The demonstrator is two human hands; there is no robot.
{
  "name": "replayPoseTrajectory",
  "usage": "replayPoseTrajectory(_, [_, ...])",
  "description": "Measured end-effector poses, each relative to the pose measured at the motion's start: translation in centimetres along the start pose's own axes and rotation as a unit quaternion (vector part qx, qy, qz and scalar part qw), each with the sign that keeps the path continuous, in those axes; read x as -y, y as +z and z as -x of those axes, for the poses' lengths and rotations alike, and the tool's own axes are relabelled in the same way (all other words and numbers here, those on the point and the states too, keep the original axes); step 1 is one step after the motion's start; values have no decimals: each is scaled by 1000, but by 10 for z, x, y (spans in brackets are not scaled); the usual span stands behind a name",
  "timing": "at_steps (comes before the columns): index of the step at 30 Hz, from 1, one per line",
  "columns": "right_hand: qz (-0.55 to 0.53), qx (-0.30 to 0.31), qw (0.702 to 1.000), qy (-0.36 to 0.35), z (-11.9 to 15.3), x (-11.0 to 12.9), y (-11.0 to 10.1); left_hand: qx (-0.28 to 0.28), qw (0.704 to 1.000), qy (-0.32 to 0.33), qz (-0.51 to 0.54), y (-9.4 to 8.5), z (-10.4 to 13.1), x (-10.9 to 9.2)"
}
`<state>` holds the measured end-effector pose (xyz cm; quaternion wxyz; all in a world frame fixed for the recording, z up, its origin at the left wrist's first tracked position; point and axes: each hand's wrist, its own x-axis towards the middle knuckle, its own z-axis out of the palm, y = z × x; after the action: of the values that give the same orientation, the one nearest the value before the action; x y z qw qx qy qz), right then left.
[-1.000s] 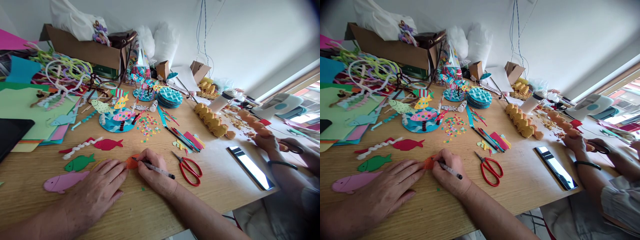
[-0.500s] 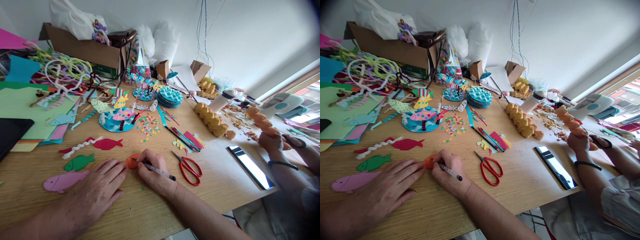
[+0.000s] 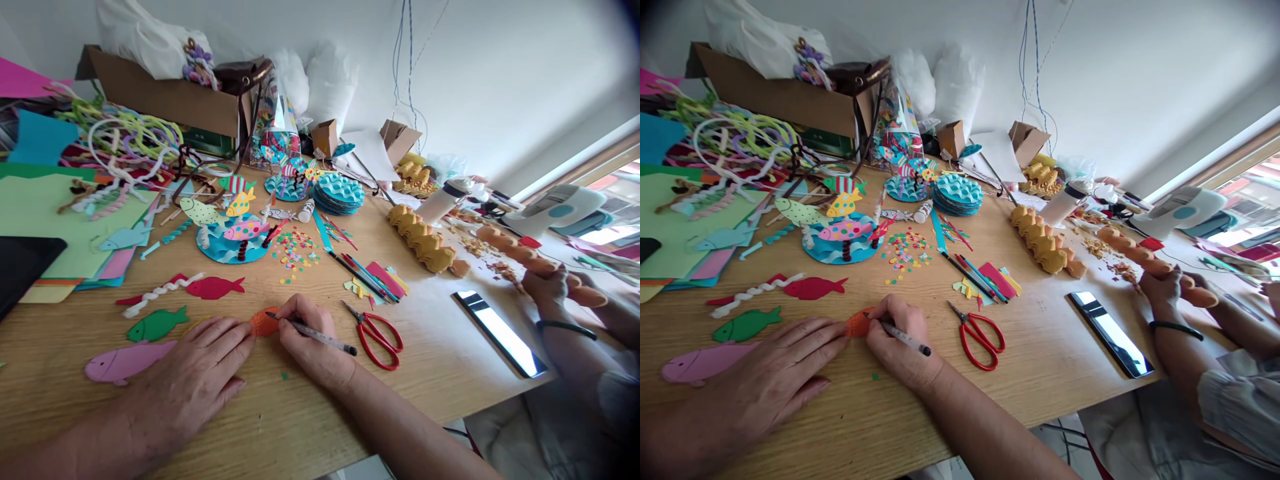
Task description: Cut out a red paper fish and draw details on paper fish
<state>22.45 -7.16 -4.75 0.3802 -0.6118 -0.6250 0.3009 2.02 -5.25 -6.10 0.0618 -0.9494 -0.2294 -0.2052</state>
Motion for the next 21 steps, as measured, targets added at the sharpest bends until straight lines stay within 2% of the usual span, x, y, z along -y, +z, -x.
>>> replayPoseTrajectory(2, [-6,-8,1000,7,-1,-1,-1,4,1000,0,4,2,0,1])
replayPoseTrajectory(7, [-9,16,1000,10,-3,-1,-2,-13,1000,5,-3,6,-4,1])
replayPoseTrajectory(14, [7,12,1000,-9,-3,-1,-2,76,997,-3,18,1,-18,1])
replayPoseTrajectory(21, [1,22,1000,4,-4,1,-3,75,997,-8,-9,4,-18,-3])
